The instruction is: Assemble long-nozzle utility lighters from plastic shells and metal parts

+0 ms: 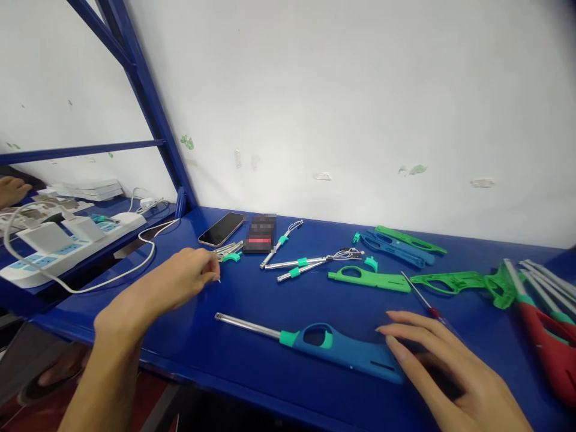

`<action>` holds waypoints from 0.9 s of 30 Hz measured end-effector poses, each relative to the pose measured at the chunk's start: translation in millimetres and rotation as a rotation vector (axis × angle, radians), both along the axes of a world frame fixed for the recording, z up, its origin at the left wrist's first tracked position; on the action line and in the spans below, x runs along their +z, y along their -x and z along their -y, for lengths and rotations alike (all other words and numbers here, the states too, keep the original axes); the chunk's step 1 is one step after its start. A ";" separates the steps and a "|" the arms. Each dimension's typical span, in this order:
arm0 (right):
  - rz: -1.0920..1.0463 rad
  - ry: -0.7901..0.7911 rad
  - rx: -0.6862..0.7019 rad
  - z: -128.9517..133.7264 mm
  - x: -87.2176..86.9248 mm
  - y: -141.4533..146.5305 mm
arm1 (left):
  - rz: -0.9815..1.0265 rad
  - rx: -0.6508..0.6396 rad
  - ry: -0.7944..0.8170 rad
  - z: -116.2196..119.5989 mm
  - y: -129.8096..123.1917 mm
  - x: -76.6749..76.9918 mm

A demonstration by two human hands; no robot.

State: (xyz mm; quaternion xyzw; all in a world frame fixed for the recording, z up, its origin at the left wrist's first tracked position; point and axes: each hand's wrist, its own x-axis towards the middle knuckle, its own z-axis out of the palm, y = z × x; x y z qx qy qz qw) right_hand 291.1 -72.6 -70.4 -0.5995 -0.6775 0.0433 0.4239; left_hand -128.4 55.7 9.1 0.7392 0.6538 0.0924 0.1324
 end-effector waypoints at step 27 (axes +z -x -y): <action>0.286 0.072 -0.194 -6.0 -13.5 -55.0 | 0.153 -0.361 0.030 30.4 -82.7 -10.5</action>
